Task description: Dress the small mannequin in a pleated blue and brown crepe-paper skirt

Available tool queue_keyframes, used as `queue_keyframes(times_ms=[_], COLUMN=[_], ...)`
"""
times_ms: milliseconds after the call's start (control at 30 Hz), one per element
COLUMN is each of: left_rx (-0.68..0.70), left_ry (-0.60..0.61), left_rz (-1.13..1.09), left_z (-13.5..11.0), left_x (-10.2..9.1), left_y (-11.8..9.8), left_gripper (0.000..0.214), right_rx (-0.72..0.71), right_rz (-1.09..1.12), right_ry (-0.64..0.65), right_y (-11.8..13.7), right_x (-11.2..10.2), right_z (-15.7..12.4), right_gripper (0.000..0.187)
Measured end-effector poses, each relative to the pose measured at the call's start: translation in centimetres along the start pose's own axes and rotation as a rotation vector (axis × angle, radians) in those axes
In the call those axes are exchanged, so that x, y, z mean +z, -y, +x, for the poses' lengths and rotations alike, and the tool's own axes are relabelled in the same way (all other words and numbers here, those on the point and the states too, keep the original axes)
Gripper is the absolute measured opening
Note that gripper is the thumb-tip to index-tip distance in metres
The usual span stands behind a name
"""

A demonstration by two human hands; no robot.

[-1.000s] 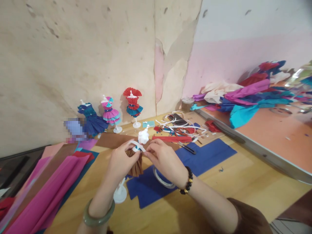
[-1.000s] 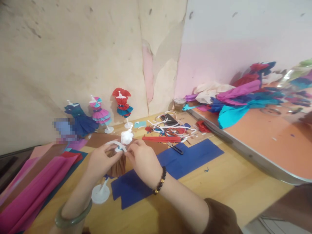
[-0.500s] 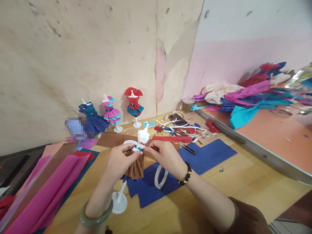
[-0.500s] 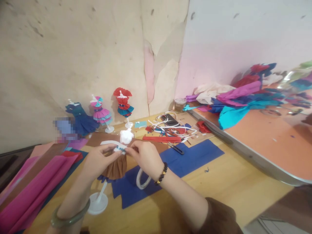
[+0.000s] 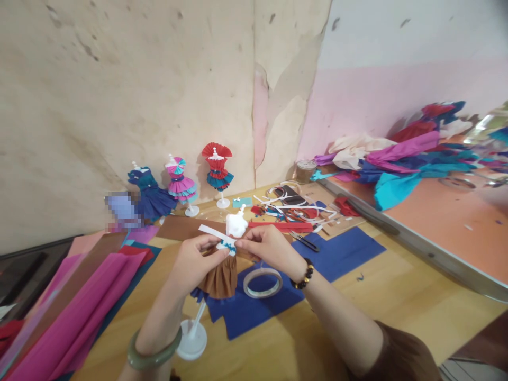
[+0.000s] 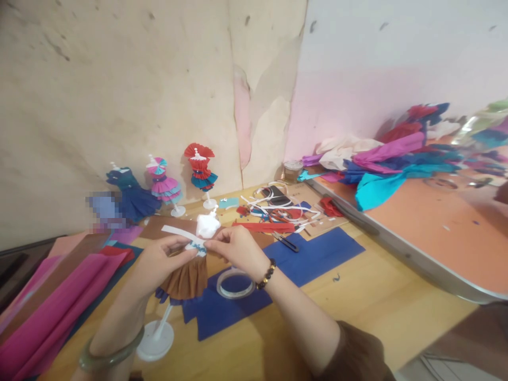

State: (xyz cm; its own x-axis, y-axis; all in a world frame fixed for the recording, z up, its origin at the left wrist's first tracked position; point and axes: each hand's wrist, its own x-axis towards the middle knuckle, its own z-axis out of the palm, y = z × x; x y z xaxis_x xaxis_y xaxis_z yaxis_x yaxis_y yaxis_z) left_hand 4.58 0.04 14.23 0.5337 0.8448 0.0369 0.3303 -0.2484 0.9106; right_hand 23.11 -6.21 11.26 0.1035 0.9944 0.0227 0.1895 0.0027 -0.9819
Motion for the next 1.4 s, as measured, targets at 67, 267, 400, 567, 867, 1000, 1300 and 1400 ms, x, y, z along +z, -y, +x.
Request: queue_keyframes(times_ms=[67, 267, 400, 567, 867, 1000, 1300, 1400], left_rx=[0.003, 0.002, 0.012, 0.047, 0.350, 0.456, 0.567, 0.572], left_ry=[0.042, 0.132, 0.139, -0.046, -0.362, -0.365, 0.034, 0.267], left_rz=[-0.035, -0.208, -0.285, -0.021, 0.369, 0.428, 0.599, 0.630], left_z=[0.1, 0.2, 0.4, 1.0, -0.8, -1.6, -4.0, -5.0], left_x=[-0.1, -0.2, -0.2, -0.1, 0.3, 0.4, 3.2, 3.7], left_y=[0.2, 1.0, 1.5, 2.2, 0.2, -0.4, -2.2, -2.5], left_gripper=[0.032, 0.044, 0.059, 0.047, 0.031, 0.028, 0.033, 0.027], right_rx=[0.013, -0.018, -0.056, -0.049, 0.028, 0.083, 0.137, 0.168], right_rz=[0.057, 0.143, 0.166, 0.109, 0.211, 0.329, 0.304, 0.296], right_ry=[0.042, 0.143, 0.206, 0.155, 0.041, 0.127, -0.059, -0.076], right_y=[-0.1, -0.5, -0.9, -1.2, -1.4, -0.9, -1.2, -1.5], right_x=[-0.2, -0.9, -1.0, -0.3, 0.2, 0.2, 0.8, 0.7], right_z=[0.1, 0.4, 0.5, 0.4, 0.7, 0.4, 0.6, 0.8], right_gripper=[0.034, 0.034, 0.040, 0.036, 0.045, 0.051, 0.056, 0.055])
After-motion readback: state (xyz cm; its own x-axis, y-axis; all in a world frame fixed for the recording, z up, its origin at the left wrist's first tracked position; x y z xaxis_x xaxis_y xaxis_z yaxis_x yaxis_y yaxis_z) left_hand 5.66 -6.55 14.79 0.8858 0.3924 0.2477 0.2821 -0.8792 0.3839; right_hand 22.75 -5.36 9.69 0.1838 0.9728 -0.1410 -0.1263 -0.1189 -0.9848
